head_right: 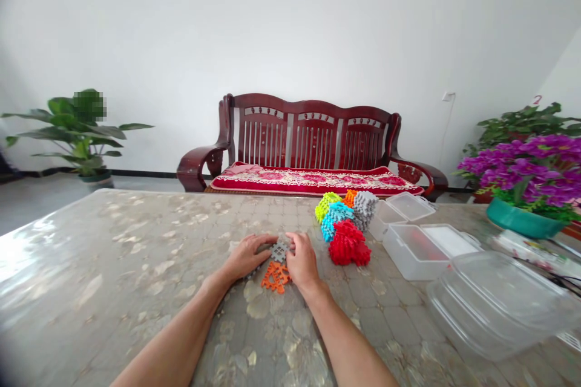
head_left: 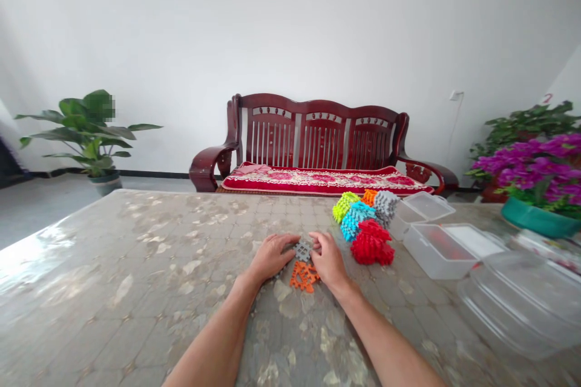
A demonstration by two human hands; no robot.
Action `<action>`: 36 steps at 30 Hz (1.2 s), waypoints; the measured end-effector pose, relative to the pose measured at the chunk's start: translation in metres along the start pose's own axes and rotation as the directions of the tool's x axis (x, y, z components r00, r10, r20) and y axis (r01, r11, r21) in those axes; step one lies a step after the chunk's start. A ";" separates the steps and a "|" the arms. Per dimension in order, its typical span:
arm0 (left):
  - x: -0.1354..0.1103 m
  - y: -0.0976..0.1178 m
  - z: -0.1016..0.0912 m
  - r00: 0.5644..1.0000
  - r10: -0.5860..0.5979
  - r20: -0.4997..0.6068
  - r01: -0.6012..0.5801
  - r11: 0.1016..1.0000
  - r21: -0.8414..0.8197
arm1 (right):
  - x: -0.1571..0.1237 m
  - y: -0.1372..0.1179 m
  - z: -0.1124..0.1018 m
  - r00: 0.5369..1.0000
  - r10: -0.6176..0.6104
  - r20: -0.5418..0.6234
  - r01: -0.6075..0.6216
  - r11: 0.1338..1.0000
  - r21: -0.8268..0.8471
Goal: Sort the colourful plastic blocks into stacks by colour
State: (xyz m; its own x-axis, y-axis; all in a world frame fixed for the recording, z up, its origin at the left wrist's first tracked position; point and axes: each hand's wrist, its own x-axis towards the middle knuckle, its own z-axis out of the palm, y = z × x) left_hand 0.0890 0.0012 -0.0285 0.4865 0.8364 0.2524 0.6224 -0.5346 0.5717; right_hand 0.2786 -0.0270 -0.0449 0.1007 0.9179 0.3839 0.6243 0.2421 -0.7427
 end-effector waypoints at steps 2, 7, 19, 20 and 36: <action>0.000 0.000 0.000 1.000 0.000 -0.010 0.000 1.000 -0.009 | -0.001 -0.001 -0.001 1.000 0.003 -0.003 -0.003 1.000 -0.025; -0.001 0.004 0.002 0.999 -0.012 -0.040 0.012 1.000 -0.005 | -0.005 -0.011 -0.005 0.999 -0.048 0.024 0.052 0.978 -0.201; 0.000 0.009 0.003 0.989 -0.079 -0.126 0.065 0.991 -0.115 | -0.004 -0.004 0.000 0.992 -0.118 -0.039 0.122 0.984 0.127; 0.001 0.007 0.004 0.986 -0.100 -0.132 0.081 0.986 -0.147 | -0.004 -0.003 0.001 0.990 -0.132 -0.051 0.139 0.977 0.160; 0.008 0.009 0.004 0.949 -0.314 -0.005 0.205 0.631 -0.748 | -0.016 -0.015 -0.006 0.933 -0.340 -0.116 0.328 0.938 -0.107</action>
State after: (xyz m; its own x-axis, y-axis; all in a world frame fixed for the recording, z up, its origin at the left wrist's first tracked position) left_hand 0.1011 0.0030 -0.0242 0.2634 0.9625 0.0642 0.0336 -0.0757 0.9966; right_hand 0.2721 -0.0468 -0.0363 -0.0287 0.7381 0.6740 0.7015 0.4952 -0.5125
